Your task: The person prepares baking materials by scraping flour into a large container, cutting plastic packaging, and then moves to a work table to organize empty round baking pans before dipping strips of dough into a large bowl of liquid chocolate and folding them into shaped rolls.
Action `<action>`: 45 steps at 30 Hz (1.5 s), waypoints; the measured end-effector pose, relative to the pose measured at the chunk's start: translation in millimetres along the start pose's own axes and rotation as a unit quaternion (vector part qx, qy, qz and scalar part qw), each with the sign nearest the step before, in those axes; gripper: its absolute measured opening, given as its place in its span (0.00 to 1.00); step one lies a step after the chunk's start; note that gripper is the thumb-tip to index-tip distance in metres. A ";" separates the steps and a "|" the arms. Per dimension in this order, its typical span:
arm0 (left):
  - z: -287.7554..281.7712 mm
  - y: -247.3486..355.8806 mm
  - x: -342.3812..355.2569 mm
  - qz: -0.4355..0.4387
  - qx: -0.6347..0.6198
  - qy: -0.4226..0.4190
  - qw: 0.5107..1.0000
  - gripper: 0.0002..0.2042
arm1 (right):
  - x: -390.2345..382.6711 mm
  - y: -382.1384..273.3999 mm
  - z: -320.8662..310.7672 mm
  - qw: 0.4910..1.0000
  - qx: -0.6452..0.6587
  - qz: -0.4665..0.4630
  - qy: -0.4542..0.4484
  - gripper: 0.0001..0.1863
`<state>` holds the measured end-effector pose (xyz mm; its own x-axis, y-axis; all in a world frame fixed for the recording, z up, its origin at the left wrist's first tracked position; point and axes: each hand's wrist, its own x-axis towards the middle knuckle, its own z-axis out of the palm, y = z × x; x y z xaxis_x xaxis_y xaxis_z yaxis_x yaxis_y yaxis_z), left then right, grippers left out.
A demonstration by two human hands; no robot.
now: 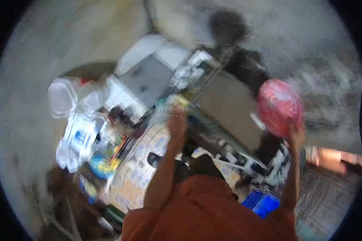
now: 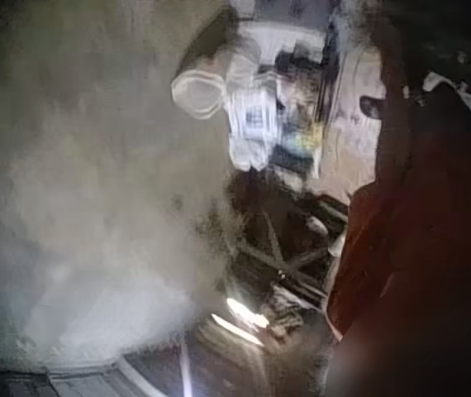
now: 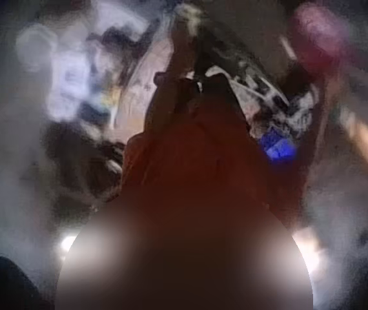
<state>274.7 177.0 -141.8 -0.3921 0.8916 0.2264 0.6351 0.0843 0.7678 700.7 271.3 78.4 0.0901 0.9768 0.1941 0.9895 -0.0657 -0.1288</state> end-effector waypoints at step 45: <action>-161.7 -732.9 -163.4 -0.391 0.256 0.054 0.882 0.19 | -360.2 -559.6 681.5 0.799 0.387 -0.099 -0.450 0.21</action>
<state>-234.3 -102.4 -644.6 -0.8875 0.4261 -0.1752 0.3486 0.8698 0.3492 37.4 94.9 -582.2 -0.5223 0.7260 -0.4473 0.5765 -0.0858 -0.8126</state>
